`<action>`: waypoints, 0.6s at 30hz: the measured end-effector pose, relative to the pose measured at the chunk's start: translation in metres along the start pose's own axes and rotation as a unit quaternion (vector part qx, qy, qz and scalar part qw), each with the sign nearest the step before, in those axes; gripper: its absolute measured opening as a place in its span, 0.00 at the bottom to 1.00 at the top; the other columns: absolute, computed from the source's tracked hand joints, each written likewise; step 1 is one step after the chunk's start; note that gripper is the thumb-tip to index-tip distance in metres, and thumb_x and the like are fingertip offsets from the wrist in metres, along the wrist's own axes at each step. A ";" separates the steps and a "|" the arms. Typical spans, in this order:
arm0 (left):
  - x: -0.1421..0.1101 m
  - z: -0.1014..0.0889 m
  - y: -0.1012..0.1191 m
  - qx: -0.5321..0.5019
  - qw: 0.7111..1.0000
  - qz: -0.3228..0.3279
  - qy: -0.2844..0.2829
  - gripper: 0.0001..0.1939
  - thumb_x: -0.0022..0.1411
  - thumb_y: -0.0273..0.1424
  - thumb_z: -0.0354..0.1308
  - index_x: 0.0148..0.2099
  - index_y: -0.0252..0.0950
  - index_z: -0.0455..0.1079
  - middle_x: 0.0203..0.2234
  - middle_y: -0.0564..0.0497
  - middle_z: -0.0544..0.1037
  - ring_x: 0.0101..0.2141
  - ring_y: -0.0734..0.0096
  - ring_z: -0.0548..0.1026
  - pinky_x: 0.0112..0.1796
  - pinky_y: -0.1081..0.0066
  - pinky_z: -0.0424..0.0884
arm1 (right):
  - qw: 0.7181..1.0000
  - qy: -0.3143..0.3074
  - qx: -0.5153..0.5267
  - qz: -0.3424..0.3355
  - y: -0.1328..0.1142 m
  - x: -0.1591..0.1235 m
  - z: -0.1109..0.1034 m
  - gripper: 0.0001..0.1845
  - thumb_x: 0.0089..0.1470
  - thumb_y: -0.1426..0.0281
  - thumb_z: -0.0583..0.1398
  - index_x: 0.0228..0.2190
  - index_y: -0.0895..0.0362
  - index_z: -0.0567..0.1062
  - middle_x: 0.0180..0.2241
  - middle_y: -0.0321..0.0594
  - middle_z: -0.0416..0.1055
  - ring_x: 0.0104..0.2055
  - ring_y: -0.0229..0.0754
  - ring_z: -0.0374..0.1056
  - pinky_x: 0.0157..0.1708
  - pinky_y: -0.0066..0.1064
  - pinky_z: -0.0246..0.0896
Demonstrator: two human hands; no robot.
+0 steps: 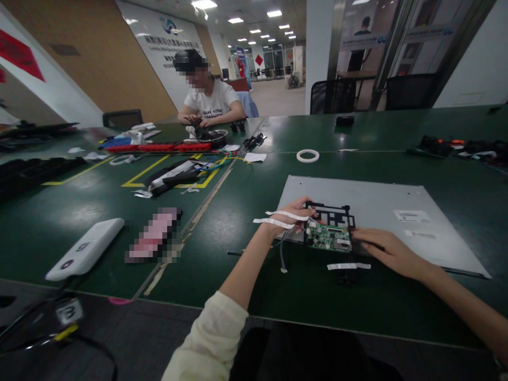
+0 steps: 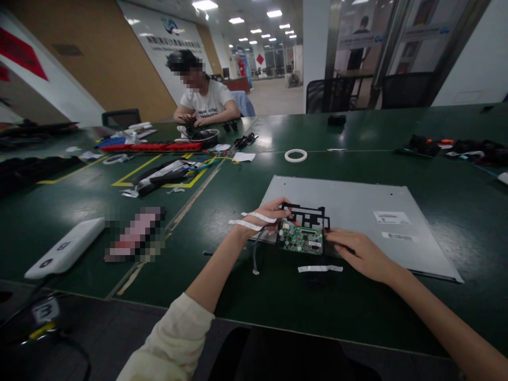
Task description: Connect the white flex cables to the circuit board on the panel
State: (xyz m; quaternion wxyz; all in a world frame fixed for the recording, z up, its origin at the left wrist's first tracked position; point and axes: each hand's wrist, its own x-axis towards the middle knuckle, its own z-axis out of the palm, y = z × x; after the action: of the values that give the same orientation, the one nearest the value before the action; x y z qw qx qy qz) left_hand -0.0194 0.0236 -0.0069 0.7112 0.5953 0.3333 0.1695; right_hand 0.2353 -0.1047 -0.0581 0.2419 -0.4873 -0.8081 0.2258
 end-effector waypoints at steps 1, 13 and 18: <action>0.000 0.001 0.000 0.001 1.000 -0.004 -0.002 0.11 0.58 0.29 0.56 0.42 0.34 0.60 0.30 0.47 0.78 0.18 0.81 0.70 0.15 0.83 0.55 | 0.999 0.017 0.029 0.021 0.002 0.000 0.000 0.20 0.60 0.66 0.50 0.51 0.51 0.70 0.53 0.38 0.65 0.55 0.45 0.61 0.56 0.45 0.55; 0.002 -0.001 -0.004 -0.034 0.999 0.008 -0.001 0.12 0.56 0.31 0.59 0.41 0.36 0.60 0.30 0.48 0.77 0.18 0.80 0.70 0.13 0.83 0.51 | 0.969 0.024 0.223 0.104 0.004 -0.003 -0.009 0.18 0.58 0.59 0.54 0.46 0.50 0.74 0.50 0.38 0.68 0.54 0.47 0.62 0.54 0.43 0.55; 0.003 -0.004 -0.004 -0.019 1.000 0.006 0.002 0.15 0.57 0.34 0.59 0.44 0.35 0.61 0.32 0.47 0.78 0.16 0.84 0.66 0.13 0.83 0.50 | 0.976 0.043 0.179 0.119 0.002 -0.001 -0.010 0.18 0.58 0.58 0.53 0.44 0.52 0.75 0.47 0.38 0.71 0.51 0.46 0.65 0.53 0.41 0.57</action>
State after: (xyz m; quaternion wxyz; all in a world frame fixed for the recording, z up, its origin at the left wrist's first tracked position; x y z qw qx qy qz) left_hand -0.0208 0.0274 -0.0122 0.7208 0.5833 0.3276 0.1817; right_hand 0.2431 -0.1039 -0.0518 0.3309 -0.5378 -0.6800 0.3727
